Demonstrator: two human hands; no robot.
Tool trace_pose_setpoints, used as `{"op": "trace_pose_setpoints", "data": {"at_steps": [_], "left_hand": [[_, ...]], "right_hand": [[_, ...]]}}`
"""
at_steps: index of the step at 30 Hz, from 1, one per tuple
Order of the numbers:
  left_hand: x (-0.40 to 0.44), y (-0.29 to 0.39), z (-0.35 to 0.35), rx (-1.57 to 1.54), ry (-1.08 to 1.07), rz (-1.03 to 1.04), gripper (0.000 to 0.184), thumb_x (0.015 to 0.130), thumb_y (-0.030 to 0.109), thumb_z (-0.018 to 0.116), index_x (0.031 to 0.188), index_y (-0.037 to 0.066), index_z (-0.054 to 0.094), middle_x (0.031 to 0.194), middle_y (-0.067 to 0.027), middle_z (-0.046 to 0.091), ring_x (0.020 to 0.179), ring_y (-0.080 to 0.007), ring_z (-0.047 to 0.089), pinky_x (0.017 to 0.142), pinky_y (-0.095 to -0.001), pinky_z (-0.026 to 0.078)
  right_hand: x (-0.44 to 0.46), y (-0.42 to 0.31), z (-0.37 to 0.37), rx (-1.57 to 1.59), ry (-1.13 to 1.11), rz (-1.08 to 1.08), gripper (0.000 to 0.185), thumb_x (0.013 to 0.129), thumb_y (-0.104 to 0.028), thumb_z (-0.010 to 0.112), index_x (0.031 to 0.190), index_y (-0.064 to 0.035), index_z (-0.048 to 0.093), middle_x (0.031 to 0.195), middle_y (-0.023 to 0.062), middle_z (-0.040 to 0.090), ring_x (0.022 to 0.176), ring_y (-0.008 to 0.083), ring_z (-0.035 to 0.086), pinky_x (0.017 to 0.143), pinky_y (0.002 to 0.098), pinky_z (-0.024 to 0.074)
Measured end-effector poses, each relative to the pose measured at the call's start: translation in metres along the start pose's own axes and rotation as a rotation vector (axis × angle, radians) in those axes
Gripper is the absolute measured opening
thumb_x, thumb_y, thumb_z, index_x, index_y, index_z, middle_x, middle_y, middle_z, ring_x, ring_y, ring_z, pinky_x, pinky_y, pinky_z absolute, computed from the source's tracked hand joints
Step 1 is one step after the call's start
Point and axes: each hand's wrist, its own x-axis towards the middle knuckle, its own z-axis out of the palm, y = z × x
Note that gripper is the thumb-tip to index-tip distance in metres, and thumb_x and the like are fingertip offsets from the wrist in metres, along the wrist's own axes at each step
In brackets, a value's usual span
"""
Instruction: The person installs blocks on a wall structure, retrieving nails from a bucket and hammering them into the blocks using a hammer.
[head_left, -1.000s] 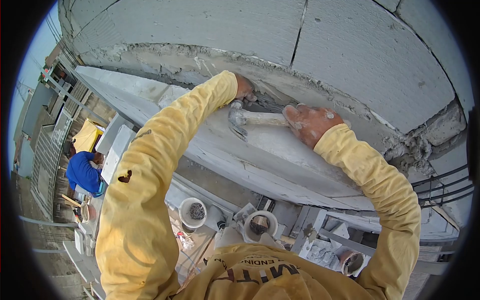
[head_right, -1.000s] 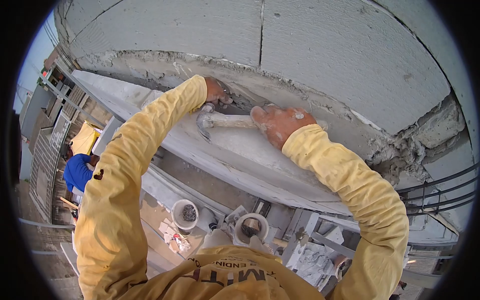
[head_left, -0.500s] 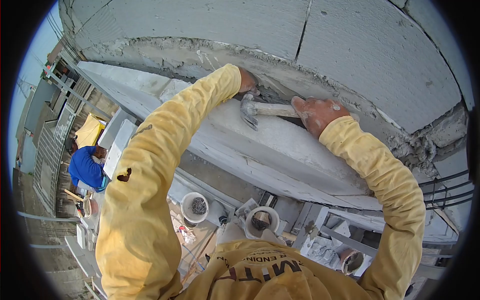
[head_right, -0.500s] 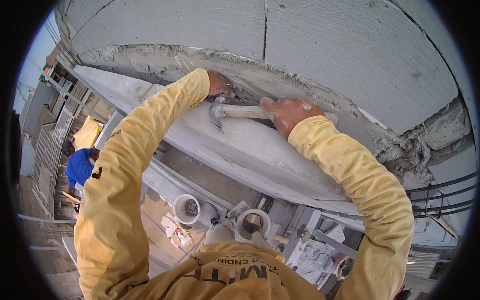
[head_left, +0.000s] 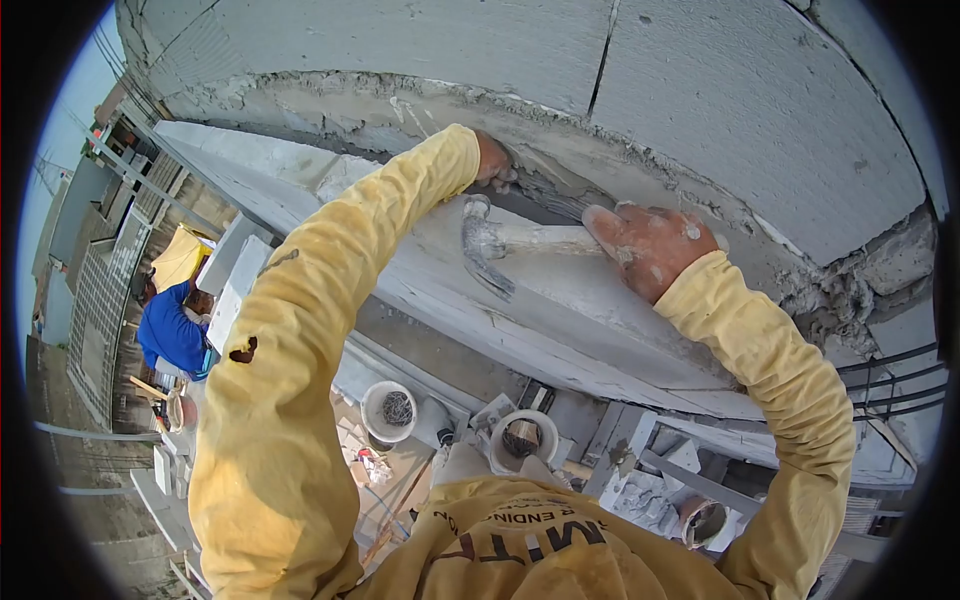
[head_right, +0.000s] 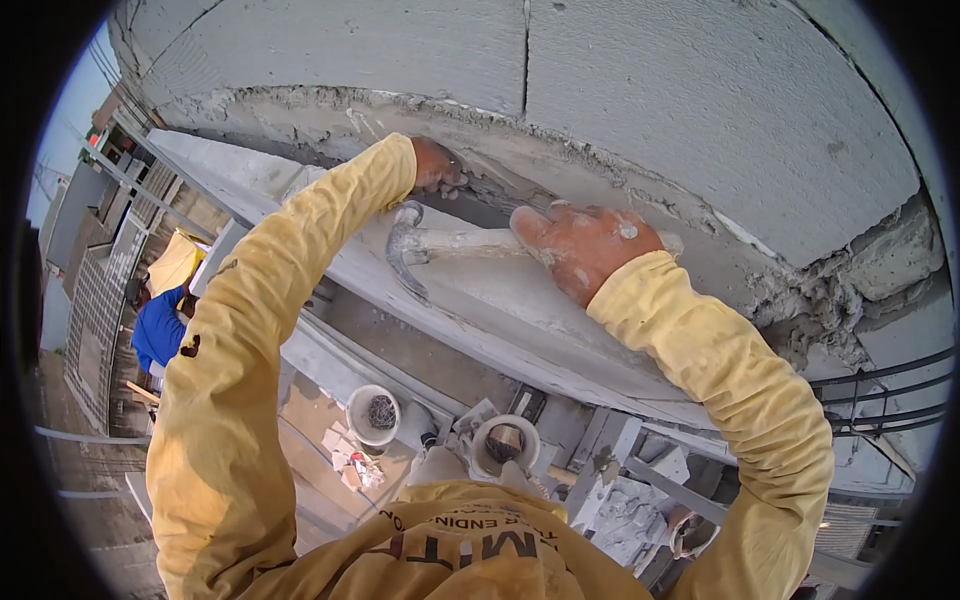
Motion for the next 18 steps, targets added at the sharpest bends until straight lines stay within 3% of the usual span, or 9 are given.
{"op": "trace_pose_setpoints", "data": {"at_steps": [3,5,6,9,12,13,15,18], "left_hand": [[-0.004,-0.001,-0.004,0.052,0.039,0.021,0.042,0.093,0.047,0.048,0.094,0.013,0.073,0.095,-0.0104,0.07,0.085,-0.0294,0.064,0.077,-0.0393,0.048],[0.004,-0.004,0.004,0.301,0.178,-0.03,0.038,0.093,0.046,0.05,0.096,0.016,0.074,0.092,-0.0092,0.07,0.081,-0.0262,0.064,0.075,-0.0374,0.048],[0.004,-0.005,0.003,0.29,0.15,-0.02,0.037,0.092,0.046,0.051,0.098,0.018,0.074,0.093,-0.0097,0.07,0.082,-0.0269,0.064,0.076,-0.0372,0.049],[0.002,-0.004,0.001,0.164,0.054,-0.025,0.036,0.091,0.049,0.052,0.103,0.022,0.073,0.095,-0.0108,0.07,0.085,-0.0285,0.065,0.077,-0.0372,0.049],[-0.004,-0.003,-0.003,0.104,0.02,0.057,0.038,0.089,0.052,0.053,0.101,0.023,0.074,0.095,-0.01,0.07,0.085,-0.0274,0.065,0.077,-0.0373,0.05],[0.003,-0.012,0.001,0.231,0.07,0.176,0.039,0.089,0.052,0.053,0.099,0.022,0.074,0.093,-0.009,0.07,0.082,-0.0255,0.064,0.075,-0.0369,0.05],[0.006,-0.013,-0.002,0.288,0.105,0.18,0.039,0.088,0.052,0.054,0.097,0.02,0.075,0.09,-0.0076,0.07,0.079,-0.023,0.063,0.074,-0.0366,0.049],[-0.004,0.001,-0.006,0.064,0.029,-0.053,0.039,0.088,0.051,0.054,0.098,0.019,0.074,0.09,-0.0073,0.07,0.078,-0.023,0.063,0.073,-0.0372,0.049]], "right_hand": [[0.014,0.001,0.016,0.016,-0.026,-0.002,0.036,0.087,-0.017,0.057,0.122,-0.0142,0.05,0.106,0.0141,0.064,0.085,0.0347,0.067,0.075,0.0441,0.056],[0.027,0.007,0.033,0.015,-0.09,0.106,0.036,0.088,-0.017,0.057,0.122,-0.0149,0.05,0.105,0.0138,0.064,0.085,0.0348,0.067,0.075,0.0442,0.056],[0.032,0.006,0.034,0.017,-0.122,0.158,0.035,0.088,-0.017,0.057,0.122,-0.0152,0.05,0.105,0.0136,0.064,0.085,0.0348,0.067,0.075,0.0442,0.0559],[0.023,0.001,0.022,0.029,-0.059,0.044,0.036,0.088,-0.015,0.056,0.123,-0.0148,0.049,0.102,0.014,0.066,0.086,0.0345,0.067,0.075,0.0438,0.056],[0.021,-0.003,0.004,0.043,-0.179,0.005,0.027,0.092,-0.015,0.046,0.119,-0.0143,0.051,0.106,0.0154,0.066,0.094,0.0369,0.066,0.08,0.0468,0.0542],[0.022,-0.001,0.013,0.03,-0.141,0.054,0.029,0.091,-0.015,0.05,0.12,-0.0146,0.051,0.103,0.0149,0.066,0.091,0.0354,0.066,0.077,0.0455,0.0546],[0.028,0.006,0.03,-0.007,-0.054,0.158,0.034,0.088,-0.016,0.056,0.121,-0.0152,0.052,0.097,0.0139,0.066,0.083,0.0326,0.067,0.072,0.0431,0.0556],[0.018,0.0,0.023,0.052,-0.023,0.069,0.035,0.088,-0.016,0.057,0.123,-0.0145,0.054,0.096,0.0143,0.067,0.083,0.0327,0.067,0.072,0.043,0.0555]]}}
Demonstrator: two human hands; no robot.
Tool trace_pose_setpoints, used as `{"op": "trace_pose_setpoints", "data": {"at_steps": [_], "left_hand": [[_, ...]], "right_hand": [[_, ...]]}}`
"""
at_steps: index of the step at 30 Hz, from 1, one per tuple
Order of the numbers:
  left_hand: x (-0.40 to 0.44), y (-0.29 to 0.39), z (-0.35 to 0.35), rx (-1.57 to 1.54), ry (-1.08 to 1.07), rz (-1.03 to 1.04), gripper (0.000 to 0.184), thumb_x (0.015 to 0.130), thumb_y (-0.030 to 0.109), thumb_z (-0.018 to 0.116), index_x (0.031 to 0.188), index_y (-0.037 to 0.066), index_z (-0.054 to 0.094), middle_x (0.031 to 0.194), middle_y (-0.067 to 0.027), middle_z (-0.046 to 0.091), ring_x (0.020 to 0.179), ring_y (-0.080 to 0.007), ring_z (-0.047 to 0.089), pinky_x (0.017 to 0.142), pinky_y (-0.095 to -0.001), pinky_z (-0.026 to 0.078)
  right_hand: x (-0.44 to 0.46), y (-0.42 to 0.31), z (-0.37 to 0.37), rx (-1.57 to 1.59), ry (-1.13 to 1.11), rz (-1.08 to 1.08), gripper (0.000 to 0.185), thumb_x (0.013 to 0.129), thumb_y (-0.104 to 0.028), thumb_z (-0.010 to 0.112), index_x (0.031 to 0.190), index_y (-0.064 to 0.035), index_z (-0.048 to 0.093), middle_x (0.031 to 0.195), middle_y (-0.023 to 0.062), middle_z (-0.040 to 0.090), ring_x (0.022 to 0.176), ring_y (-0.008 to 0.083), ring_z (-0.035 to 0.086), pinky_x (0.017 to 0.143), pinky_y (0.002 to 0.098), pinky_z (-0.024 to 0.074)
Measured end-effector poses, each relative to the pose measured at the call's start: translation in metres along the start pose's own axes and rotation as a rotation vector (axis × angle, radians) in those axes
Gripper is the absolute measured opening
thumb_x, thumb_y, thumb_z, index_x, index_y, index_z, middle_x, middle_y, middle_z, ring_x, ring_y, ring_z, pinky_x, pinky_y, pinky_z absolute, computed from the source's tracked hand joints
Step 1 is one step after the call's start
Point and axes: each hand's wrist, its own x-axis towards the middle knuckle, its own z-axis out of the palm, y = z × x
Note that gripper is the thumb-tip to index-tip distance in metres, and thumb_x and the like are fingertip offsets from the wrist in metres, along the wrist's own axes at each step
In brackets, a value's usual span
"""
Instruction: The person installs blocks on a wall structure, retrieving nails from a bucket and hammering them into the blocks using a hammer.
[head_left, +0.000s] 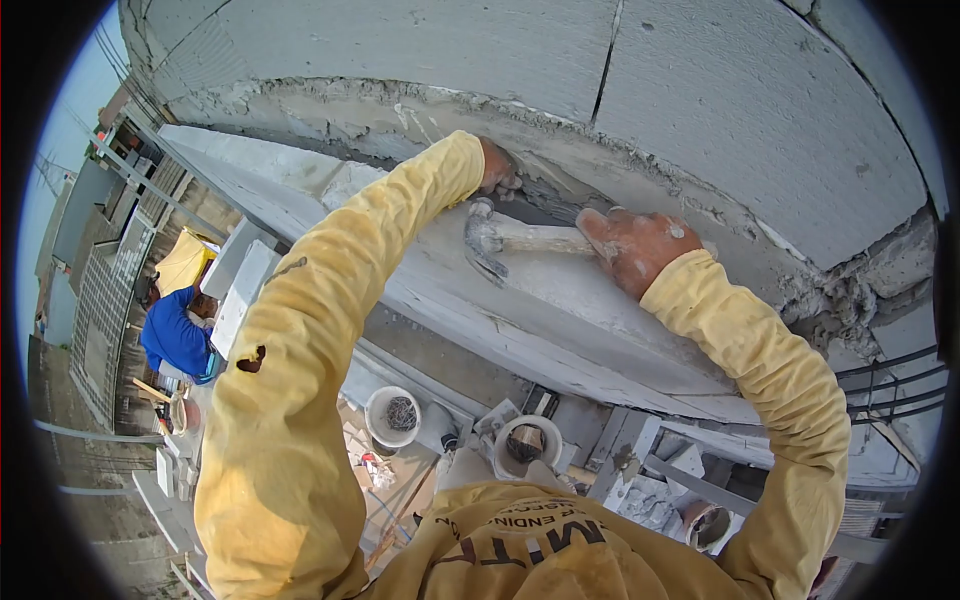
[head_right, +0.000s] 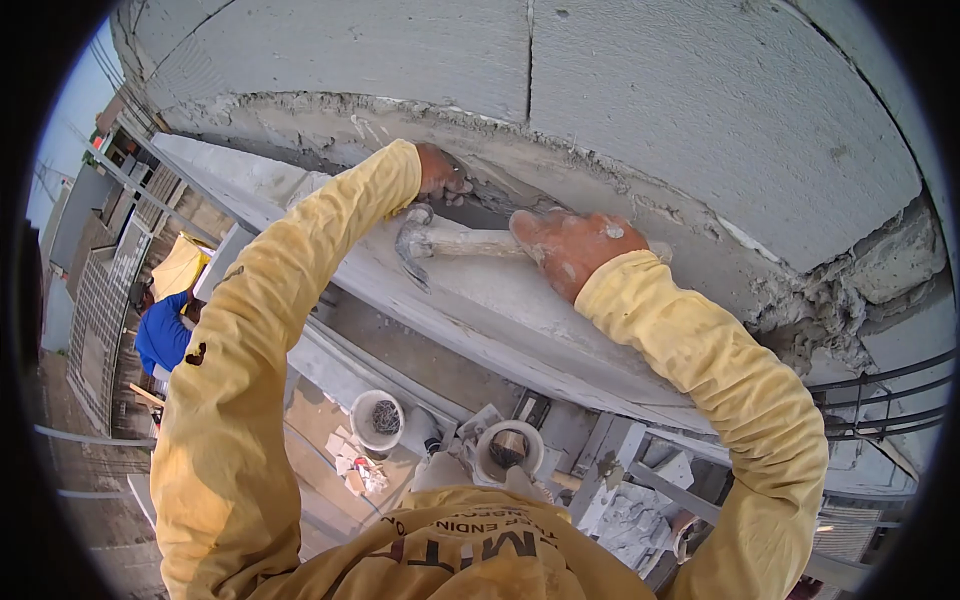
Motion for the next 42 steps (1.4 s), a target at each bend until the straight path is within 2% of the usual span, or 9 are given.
{"op": "trace_pose_setpoints", "data": {"at_steps": [6,11,14,18,25,28,31,38,42], "left_hand": [[0.005,-0.001,-0.002,0.207,0.051,0.08,0.042,0.091,0.05,0.05,0.104,0.017,0.072,0.091,-0.0094,0.07,0.082,-0.0278,0.064,0.077,-0.0392,0.049],[-0.012,0.011,-0.006,-0.053,-0.084,-0.032,0.04,0.091,0.048,0.051,0.106,0.017,0.071,0.095,-0.011,0.071,0.09,-0.0285,0.065,0.082,-0.0393,0.049],[0.029,-0.031,0.028,0.283,0.169,0.239,0.039,0.09,0.048,0.053,0.101,0.017,0.073,0.089,-0.01,0.07,0.083,-0.0252,0.063,0.078,-0.0376,0.048],[-0.001,0.002,0.001,-0.194,-0.045,-0.097,0.04,0.088,0.052,0.057,0.094,0.017,0.075,0.083,-0.0092,0.069,0.075,-0.0214,0.06,0.073,-0.0358,0.047],[0.001,0.002,0.006,0.128,0.16,-0.016,0.039,0.087,0.05,0.06,0.09,0.014,0.075,0.077,-0.0081,0.066,0.069,-0.0195,0.057,0.066,-0.035,0.045],[-0.006,0.004,0.003,-0.193,-0.021,-0.031,0.04,0.087,0.05,0.059,0.091,0.013,0.074,0.079,-0.0086,0.067,0.071,-0.0211,0.057,0.067,-0.0358,0.046],[-0.003,0.002,0.004,-0.08,0.062,-0.034,0.041,0.087,0.051,0.058,0.092,0.014,0.075,0.08,-0.0084,0.067,0.072,-0.0216,0.058,0.068,-0.0361,0.046],[-0.006,0.006,-0.001,-0.167,-0.057,-0.102,0.04,0.086,0.053,0.058,0.097,0.018,0.075,0.087,-0.0099,0.07,0.078,-0.0233,0.062,0.074,-0.0368,0.047],[0.005,-0.001,0.01,0.012,0.095,-0.056,0.037,0.086,0.051,0.06,0.092,0.019,0.075,0.082,-0.0085,0.069,0.073,-0.0214,0.06,0.07,-0.0369,0.048]], "right_hand": [[0.01,0.003,0.004,-0.034,-0.087,0.174,0.031,0.087,-0.017,0.058,0.117,-0.0119,0.053,0.093,0.0124,0.065,0.085,0.0324,0.067,0.072,0.0429,0.0556],[-0.002,0.001,-0.001,-0.017,0.03,-0.079,0.029,0.087,-0.015,0.057,0.115,-0.0111,0.052,0.091,0.0125,0.064,0.083,0.0335,0.067,0.071,0.0438,0.0558],[0.004,0.0,-0.003,-0.021,-0.075,0.101,0.03,0.086,-0.015,0.057,0.115,-0.012,0.052,0.091,0.0125,0.064,0.081,0.0338,0.067,0.071,0.0446,0.0558],[-0.005,-0.007,-0.017,0.003,-0.024,-0.04,0.029,0.087,-0.013,0.056,0.116,-0.012,0.052,0.094,0.0141,0.066,0.083,0.0347,0.067,0.071,0.0454,0.0556],[0.007,0.0,0.001,-0.042,-0.015,0.086,0.027,0.089,-0.015,0.053,0.116,-0.0117,0.053,0.096,0.0151,0.067,0.082,0.0356,0.067,0.073,0.0455,0.0558],[-0.005,-0.013,-0.018,0.023,0.012,-0.121,0.026,0.091,-0.014,0.05,0.117,-0.0113,0.054,0.099,0.0163,0.067,0.084,0.0362,0.067,0.073,0.0449,0.0559],[0.009,0.003,-0.002,0.01,-0.117,0.2,0.031,0.087,-0.013,0.055,0.117,-0.0131,0.054,0.098,0.0152,0.067,0.083,0.0355,0.068,0.071,0.0432,0.0564],[-0.006,-0.003,-0.011,-0.004,0.056,-0.132,0.035,0.085,-0.012,0.057,0.119,-0.0144,0.053,0.099,0.0157,0.066,0.086,0.035,0.067,0.072,0.0434,0.0555],[0.008,0.008,-0.003,-0.045,-0.006,0.1,0.034,0.085,-0.013,0.058,0.118,-0.0141,0.053,0.101,0.0143,0.065,0.087,0.0346,0.067,0.072,0.0436,0.0552]]}}
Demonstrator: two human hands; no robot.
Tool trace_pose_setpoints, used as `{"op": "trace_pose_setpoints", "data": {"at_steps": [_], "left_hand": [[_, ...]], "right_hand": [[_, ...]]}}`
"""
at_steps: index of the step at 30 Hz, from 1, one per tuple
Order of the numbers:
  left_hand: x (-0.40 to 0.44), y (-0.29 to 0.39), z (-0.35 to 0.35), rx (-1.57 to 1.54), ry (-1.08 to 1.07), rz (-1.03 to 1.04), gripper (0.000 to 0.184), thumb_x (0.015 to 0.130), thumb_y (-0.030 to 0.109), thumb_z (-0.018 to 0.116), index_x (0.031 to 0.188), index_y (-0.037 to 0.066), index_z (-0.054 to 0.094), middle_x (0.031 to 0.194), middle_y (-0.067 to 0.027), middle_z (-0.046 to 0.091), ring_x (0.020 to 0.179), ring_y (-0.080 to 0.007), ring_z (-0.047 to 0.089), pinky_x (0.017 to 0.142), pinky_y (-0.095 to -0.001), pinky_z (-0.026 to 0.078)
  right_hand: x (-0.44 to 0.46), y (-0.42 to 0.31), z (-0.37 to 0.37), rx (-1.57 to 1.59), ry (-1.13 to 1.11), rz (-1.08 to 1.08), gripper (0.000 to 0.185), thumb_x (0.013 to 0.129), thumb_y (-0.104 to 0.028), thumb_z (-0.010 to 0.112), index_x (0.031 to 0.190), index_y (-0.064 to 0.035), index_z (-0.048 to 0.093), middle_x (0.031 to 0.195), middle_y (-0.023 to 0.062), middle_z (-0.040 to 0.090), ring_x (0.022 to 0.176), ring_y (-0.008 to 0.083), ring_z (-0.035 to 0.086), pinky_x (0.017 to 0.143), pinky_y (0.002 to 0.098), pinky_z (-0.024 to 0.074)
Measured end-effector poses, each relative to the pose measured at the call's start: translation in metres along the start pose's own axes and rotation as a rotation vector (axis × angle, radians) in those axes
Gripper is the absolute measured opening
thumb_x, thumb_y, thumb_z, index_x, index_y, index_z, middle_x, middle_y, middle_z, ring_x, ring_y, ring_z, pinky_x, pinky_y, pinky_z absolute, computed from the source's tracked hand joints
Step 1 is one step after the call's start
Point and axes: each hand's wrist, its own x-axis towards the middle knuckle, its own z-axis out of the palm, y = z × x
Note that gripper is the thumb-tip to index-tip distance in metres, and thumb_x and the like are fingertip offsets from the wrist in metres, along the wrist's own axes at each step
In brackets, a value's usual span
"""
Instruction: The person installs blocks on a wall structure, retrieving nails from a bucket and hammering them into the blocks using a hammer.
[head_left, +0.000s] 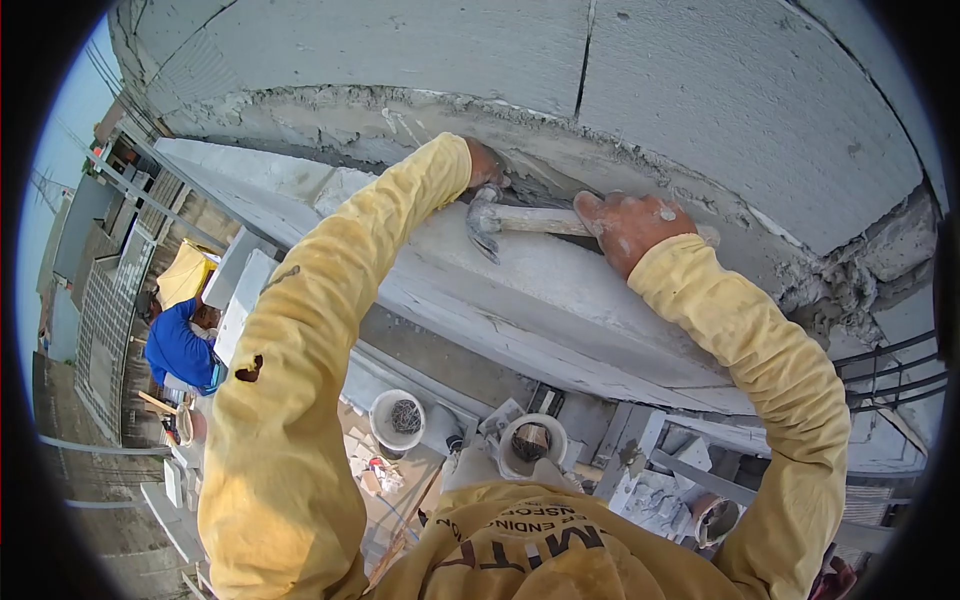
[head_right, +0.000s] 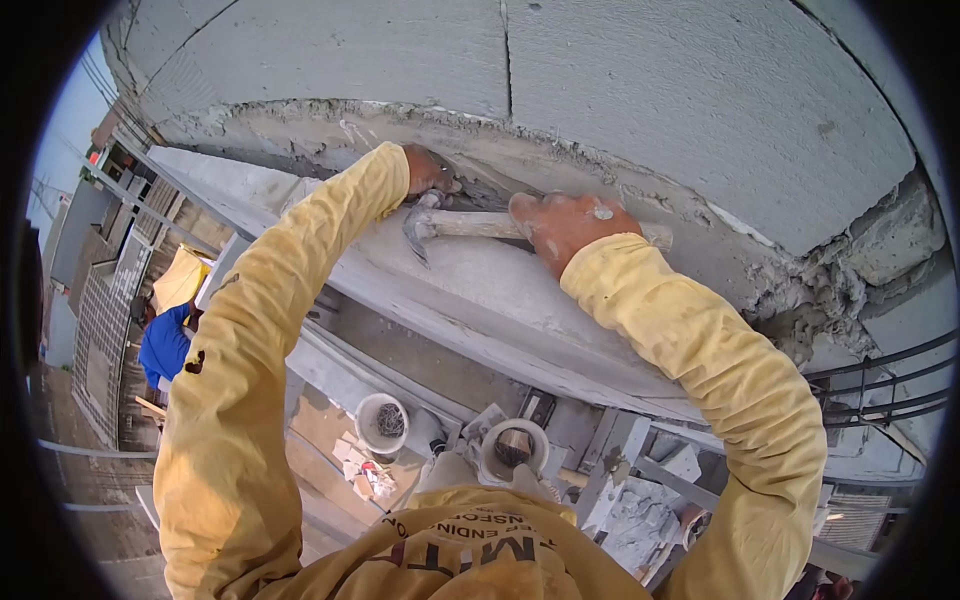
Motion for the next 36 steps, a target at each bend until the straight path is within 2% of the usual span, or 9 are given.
{"op": "trace_pose_setpoints", "data": {"at_steps": [5,8,13,19,20,21,26,31,36], "left_hand": [[-0.006,0.003,-0.009,-0.216,-0.167,-0.06,0.037,0.086,0.05,0.06,0.091,0.016,0.074,0.085,-0.0095,0.069,0.076,-0.0209,0.063,0.069,-0.0361,0.049],[0.001,0.002,-0.005,0.127,0.013,0.03,0.037,0.086,0.049,0.06,0.091,0.016,0.074,0.081,-0.0077,0.067,0.072,-0.02,0.061,0.066,-0.0365,0.048],[-0.009,0.003,-0.011,-0.197,-0.153,-0.038,0.036,0.086,0.049,0.061,0.091,0.016,0.074,0.076,-0.0046,0.064,0.067,-0.0184,0.057,0.062,-0.0361,0.047],[0.009,-0.023,0.0,-0.462,-0.208,-0.003,0.034,0.086,0.048,0.062,0.092,0.017,0.074,0.07,-0.0008,0.06,0.061,-0.0166,0.054,0.058,-0.0357,0.045],[-0.009,-0.008,-0.009,-0.244,-0.148,-0.076,0.034,0.086,0.05,0.062,0.092,0.019,0.075,0.067,0.0006,0.058,0.062,-0.0164,0.054,0.059,-0.0362,0.045],[-0.025,0.006,-0.016,-0.417,-0.162,-0.123,0.028,0.084,0.039,0.07,0.094,0.014,0.075,0.065,0.0044,0.049,0.05,-0.0097,0.039,0.042,-0.0283,0.032],[-0.026,0.01,-0.015,-0.412,-0.154,-0.144,0.025,0.084,0.04,0.069,0.093,0.018,0.077,0.069,0.0043,0.061,0.052,-0.0102,0.043,0.045,-0.0293,0.036],[-0.024,0.011,-0.014,-0.388,-0.144,-0.185,0.024,0.084,0.04,0.069,0.094,0.02,0.077,0.077,0.0045,0.07,0.053,-0.0101,0.047,0.046,-0.0291,0.038],[-0.026,0.011,-0.01,-0.44,-0.089,-0.214,0.025,0.083,0.039,0.07,0.092,0.017,0.077,0.073,0.0044,0.068,0.052,-0.0087,0.046,0.046,-0.0288,0.037]], "right_hand": [[-0.01,-0.013,-0.002,0.047,-0.025,-0.035,0.034,0.088,-0.01,0.054,0.122,-0.0135,0.054,0.101,0.0164,0.067,0.086,0.0342,0.067,0.075,0.0438,0.0552],[0.003,-0.004,-0.005,0.002,-0.062,0.064,0.034,0.087,-0.009,0.055,0.121,-0.0122,0.053,0.099,0.0172,0.067,0.086,0.0342,0.067,0.074,0.0442,0.0556],[-0.019,-0.009,-0.03,0.023,0.025,0.066,0.039,0.084,-0.009,0.06,0.122,-0.0118,0.055,0.097,0.0171,0.067,0.085,0.0354,0.067,0.074,0.0437,0.0558],[-0.066,0.013,-0.045,0.147,0.392,0.213,0.034,0.082,-0.006,0.063,0.115,-0.0069,0.057,0.08,0.0188,0.065,0.072,0.0339,0.066,0.067,0.0404,0.0539],[-0.075,0.015,-0.048,0.205,0.434,0.231,0.031,0.082,-0.006,0.064,0.113,-0.0062,0.058,0.078,0.0187,0.064,0.069,0.0329,0.065,0.066,0.0387,0.0531],[-0.084,0.016,-0.052,0.266,0.474,0.248,0.029,0.083,-0.005,0.064,0.111,-0.0055,0.059,0.076,0.0185,0.063,0.066,0.0318,0.064,0.065,0.0369,0.0523],[-0.124,0.014,-0.052,0.453,0.665,0.296,0.024,0.083,-0.005,0.064,0.106,-0.0006,0.058,0.075,0.0196,0.062,0.065,0.033,0.065,0.062,0.0367,0.0513],[-0.154,0.007,-0.047,0.638,0.706,0.403,0.01,0.086,-0.001,0.063,0.096,0.0004,0.063,0.087,0.0073,0.063,0.075,0.012,0.056,0.068,0.0272,0.0463],[-0.174,0.007,-0.043,0.665,0.763,0.476,0.008,0.089,-0.004,0.064,0.096,-0.0003,0.063,0.087,0.0028,0.062,0.076,0.0089,0.053,0.069,0.024,0.0443]]}}
